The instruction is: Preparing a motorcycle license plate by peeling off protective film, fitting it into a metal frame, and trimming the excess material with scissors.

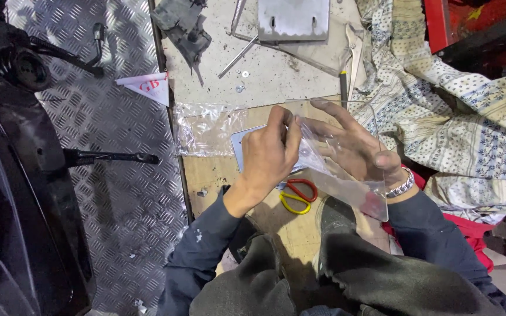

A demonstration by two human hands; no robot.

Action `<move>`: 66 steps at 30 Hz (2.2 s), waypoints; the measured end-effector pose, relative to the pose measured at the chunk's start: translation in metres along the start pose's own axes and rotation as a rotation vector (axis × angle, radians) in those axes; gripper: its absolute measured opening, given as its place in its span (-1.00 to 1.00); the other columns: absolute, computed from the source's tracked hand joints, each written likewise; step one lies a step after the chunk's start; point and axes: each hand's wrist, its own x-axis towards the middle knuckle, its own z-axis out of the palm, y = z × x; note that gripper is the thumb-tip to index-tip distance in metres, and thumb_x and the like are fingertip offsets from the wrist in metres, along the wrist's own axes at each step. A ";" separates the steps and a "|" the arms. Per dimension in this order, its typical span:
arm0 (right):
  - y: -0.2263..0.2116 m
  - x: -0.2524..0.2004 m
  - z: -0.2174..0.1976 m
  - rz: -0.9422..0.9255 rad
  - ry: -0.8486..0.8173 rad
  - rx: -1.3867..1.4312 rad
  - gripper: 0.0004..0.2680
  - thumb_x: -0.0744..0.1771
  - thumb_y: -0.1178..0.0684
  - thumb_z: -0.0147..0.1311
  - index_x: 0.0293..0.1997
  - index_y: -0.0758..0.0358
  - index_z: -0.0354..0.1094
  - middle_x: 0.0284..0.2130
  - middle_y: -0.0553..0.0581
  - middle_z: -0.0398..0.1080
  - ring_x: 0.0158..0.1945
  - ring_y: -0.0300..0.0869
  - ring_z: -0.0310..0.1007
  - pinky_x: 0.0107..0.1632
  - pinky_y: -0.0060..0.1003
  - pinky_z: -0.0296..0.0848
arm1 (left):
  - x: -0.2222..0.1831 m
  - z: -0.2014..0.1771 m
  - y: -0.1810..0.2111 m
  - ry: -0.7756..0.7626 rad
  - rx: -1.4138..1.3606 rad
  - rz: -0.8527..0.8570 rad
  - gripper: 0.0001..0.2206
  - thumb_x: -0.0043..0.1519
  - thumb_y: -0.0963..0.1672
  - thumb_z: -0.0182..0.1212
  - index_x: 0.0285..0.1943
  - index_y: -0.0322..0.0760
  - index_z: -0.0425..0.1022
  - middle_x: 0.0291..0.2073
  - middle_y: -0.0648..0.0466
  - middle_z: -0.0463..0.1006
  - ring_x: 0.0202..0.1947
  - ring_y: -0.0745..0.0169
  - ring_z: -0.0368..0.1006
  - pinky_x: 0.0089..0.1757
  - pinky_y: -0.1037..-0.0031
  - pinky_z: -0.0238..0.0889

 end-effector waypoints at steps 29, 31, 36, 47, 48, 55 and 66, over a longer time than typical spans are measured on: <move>-0.106 0.003 -0.061 -0.934 1.024 0.455 0.86 -0.82 0.63 0.65 0.63 0.09 -0.51 0.52 0.49 -0.20 0.51 0.37 -0.06 0.38 0.53 0.21 | -0.090 0.028 0.013 -1.184 -0.271 -0.194 -0.76 0.26 -0.08 0.30 -0.35 -0.16 0.30 -0.58 0.19 0.27 -0.62 0.38 0.19 -0.54 0.51 0.15; -0.108 0.008 -0.048 -1.088 1.021 0.800 1.00 -1.00 1.00 0.30 0.62 0.05 -0.49 0.48 0.57 -0.34 0.50 0.47 -0.34 0.31 0.66 -0.20 | -0.095 0.044 0.004 -1.124 -0.202 -0.083 -0.68 0.23 -0.04 0.40 -0.43 -0.15 0.31 -0.66 0.22 0.22 -0.68 0.39 0.16 -0.58 0.51 0.13; -0.071 -0.011 -0.059 -0.361 0.592 0.216 0.29 -0.27 -0.27 0.52 0.56 0.06 -0.43 0.48 0.58 -0.15 0.36 0.39 0.07 0.40 0.48 0.19 | -0.072 0.065 0.005 -0.826 -0.116 0.224 -0.40 0.12 -0.41 0.17 0.37 -0.28 0.24 0.40 -0.47 0.22 -0.43 0.05 0.64 -0.54 0.52 0.56; -0.020 -0.008 -0.010 -0.013 -0.136 0.185 -0.10 0.32 -0.55 0.18 0.59 0.18 -0.51 0.44 0.53 -0.08 0.47 0.30 0.05 0.49 0.39 0.12 | 0.047 -0.038 0.019 0.028 -0.023 0.520 -0.88 0.34 -0.25 0.31 0.02 -0.38 0.53 -0.21 -0.08 0.55 -0.26 0.04 0.49 -0.24 0.36 0.39; -0.017 -0.009 -0.008 -0.002 -0.132 0.202 -0.09 0.33 -0.53 0.19 0.59 0.21 -0.50 0.41 0.48 0.01 0.45 0.30 0.10 0.49 0.35 0.14 | 0.053 -0.038 0.020 0.019 0.024 0.596 -0.85 0.32 -0.25 0.36 0.02 -0.39 0.53 -0.22 -0.08 0.56 -0.27 0.06 0.49 -0.29 0.37 0.40; -0.012 -0.008 -0.004 0.021 -0.183 0.238 -0.16 0.36 -0.50 0.22 0.58 0.11 -0.44 0.45 0.51 -0.07 0.49 0.29 0.04 0.54 0.42 0.09 | 0.061 -0.032 0.023 -0.007 0.076 0.705 -0.91 0.39 -0.19 0.26 -0.03 -0.35 0.49 -0.24 -0.05 0.55 -0.32 0.08 0.47 -0.38 0.39 0.37; -0.002 -0.005 -0.002 0.045 -0.123 0.213 -0.18 0.34 -0.55 0.22 0.58 0.08 -0.32 0.41 0.46 0.03 0.45 0.25 0.12 0.48 0.43 0.16 | 0.062 -0.032 0.021 0.079 0.296 0.768 -0.96 0.31 -0.25 0.28 -0.15 -0.34 0.52 -0.33 0.03 0.50 -0.41 0.19 0.38 -0.42 0.46 0.25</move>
